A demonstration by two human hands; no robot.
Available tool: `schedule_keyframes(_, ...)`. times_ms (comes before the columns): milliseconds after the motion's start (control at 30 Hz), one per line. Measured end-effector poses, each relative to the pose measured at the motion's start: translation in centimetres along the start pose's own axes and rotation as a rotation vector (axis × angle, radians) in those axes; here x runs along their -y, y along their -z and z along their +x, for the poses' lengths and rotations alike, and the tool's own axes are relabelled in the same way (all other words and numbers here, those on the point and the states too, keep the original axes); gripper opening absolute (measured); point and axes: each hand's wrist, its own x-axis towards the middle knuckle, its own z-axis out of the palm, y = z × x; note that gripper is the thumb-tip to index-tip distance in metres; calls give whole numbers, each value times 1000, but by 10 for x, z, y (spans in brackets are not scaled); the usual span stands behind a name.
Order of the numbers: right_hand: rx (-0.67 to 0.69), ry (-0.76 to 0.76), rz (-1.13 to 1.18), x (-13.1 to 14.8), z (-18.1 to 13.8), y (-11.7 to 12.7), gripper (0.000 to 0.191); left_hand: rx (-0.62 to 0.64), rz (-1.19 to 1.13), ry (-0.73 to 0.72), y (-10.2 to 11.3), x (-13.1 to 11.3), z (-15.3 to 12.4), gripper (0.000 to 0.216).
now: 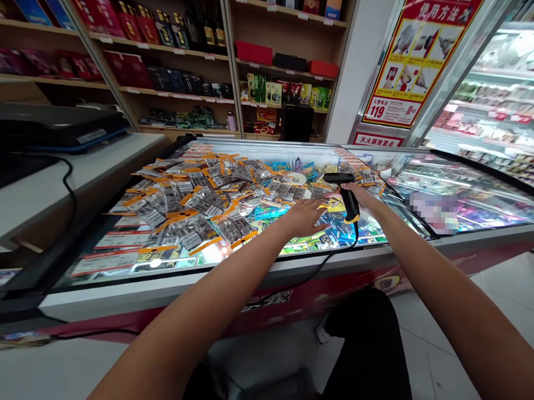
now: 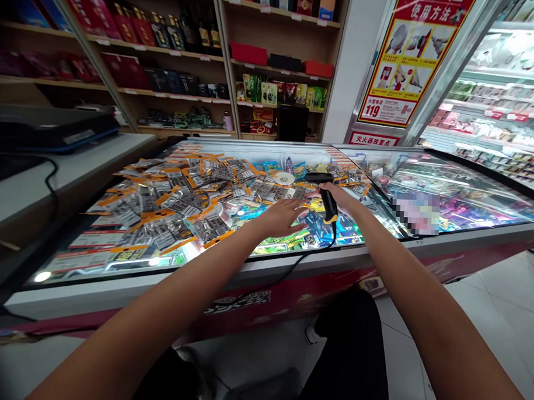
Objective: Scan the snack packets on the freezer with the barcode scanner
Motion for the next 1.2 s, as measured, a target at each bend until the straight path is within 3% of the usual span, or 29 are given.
schedule_keyframes(100,121,57,121,5,-14,-6,28,32,-24,-2,-5,-2,0,66)
schedule_keyframes(167,46,38,220,11,-23,-8,29,34,-19,19,-5,-4,0,69)
schedule_keyframes(267,-15,-111,345,21,-39,-7,33,49,-11,36,-5,-8,1,73)
schedule_keyframes(367,67,-248,323,32,-57,-7,35,77,-27,64,-6,-9,2,80)
schedule_keyframes(500,96,-249,268,36,-73,-14,31,81,-68,118,-10,-8,2,83)
schedule_keyframes(1200,35,-229,287,26,-78,-17,34,17,-18,166,-15,-7,0,78)
